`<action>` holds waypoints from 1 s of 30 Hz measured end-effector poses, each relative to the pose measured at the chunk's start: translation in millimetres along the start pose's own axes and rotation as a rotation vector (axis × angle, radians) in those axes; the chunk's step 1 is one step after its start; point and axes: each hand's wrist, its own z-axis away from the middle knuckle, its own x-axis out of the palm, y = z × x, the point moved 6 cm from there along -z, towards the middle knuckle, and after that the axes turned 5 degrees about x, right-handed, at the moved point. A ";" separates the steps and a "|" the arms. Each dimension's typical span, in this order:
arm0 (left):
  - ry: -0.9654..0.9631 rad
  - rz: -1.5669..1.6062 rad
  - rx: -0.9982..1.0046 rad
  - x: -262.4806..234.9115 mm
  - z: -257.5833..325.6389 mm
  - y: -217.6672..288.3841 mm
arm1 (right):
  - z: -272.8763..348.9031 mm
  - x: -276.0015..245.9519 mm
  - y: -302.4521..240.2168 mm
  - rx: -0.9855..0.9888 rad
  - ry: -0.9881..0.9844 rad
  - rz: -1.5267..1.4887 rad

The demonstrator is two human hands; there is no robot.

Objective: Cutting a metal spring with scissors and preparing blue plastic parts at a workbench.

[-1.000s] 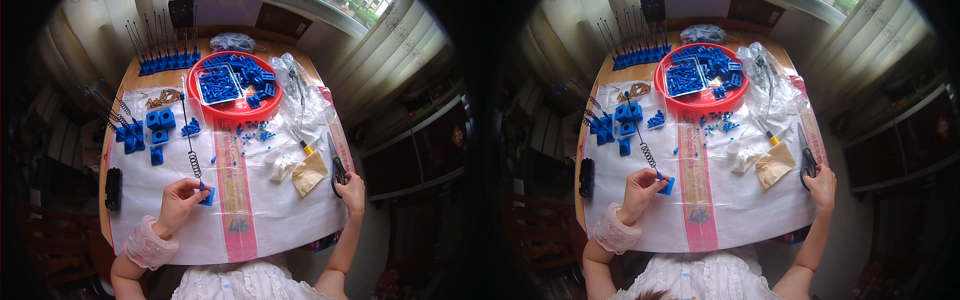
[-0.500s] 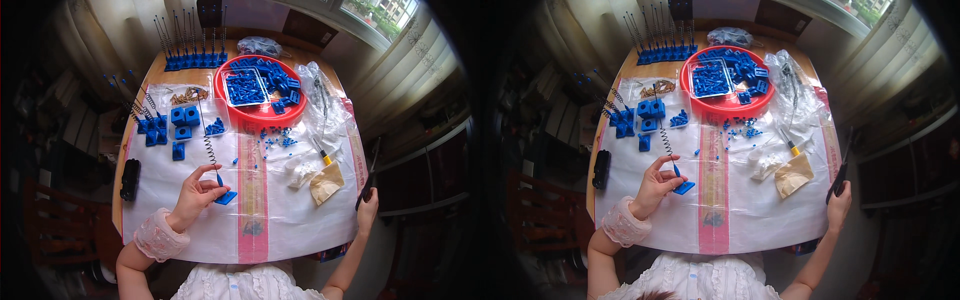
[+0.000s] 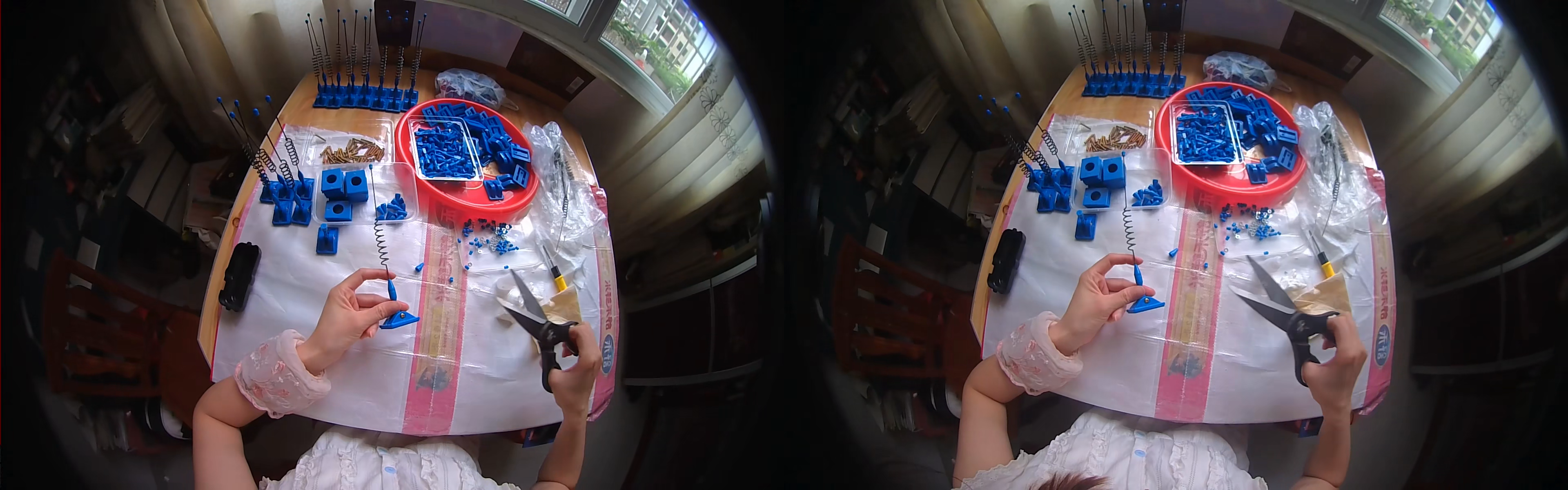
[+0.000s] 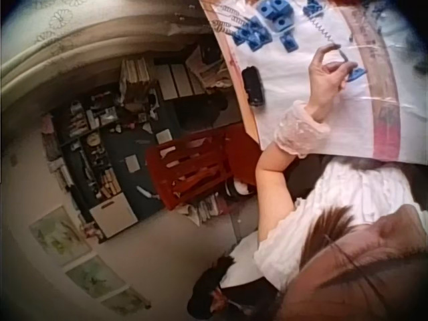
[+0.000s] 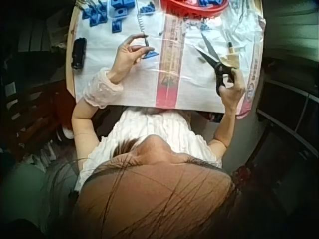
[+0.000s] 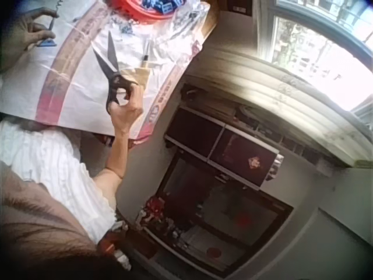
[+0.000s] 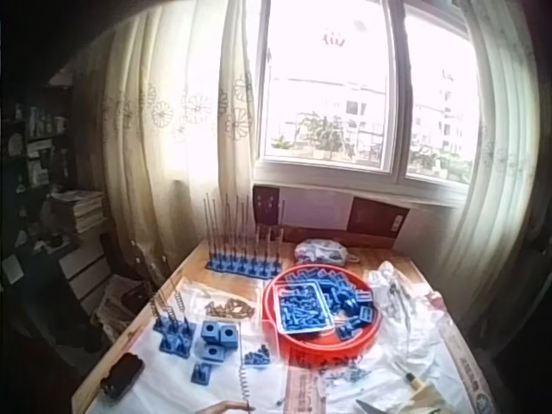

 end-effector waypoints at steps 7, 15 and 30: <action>-0.048 0.050 -0.018 -4.1 -2.1 -6.4 | -23.1 56.3 -32.3 -0.117 -0.258 0.067; -0.040 0.053 -0.029 -5.3 -1.5 -5.9 | -30.4 88.7 -37.4 -0.197 -0.329 0.004; -0.021 0.029 -0.055 -2.9 -1.3 -4.9 | -32.1 97.8 -34.4 -0.224 -0.317 -0.015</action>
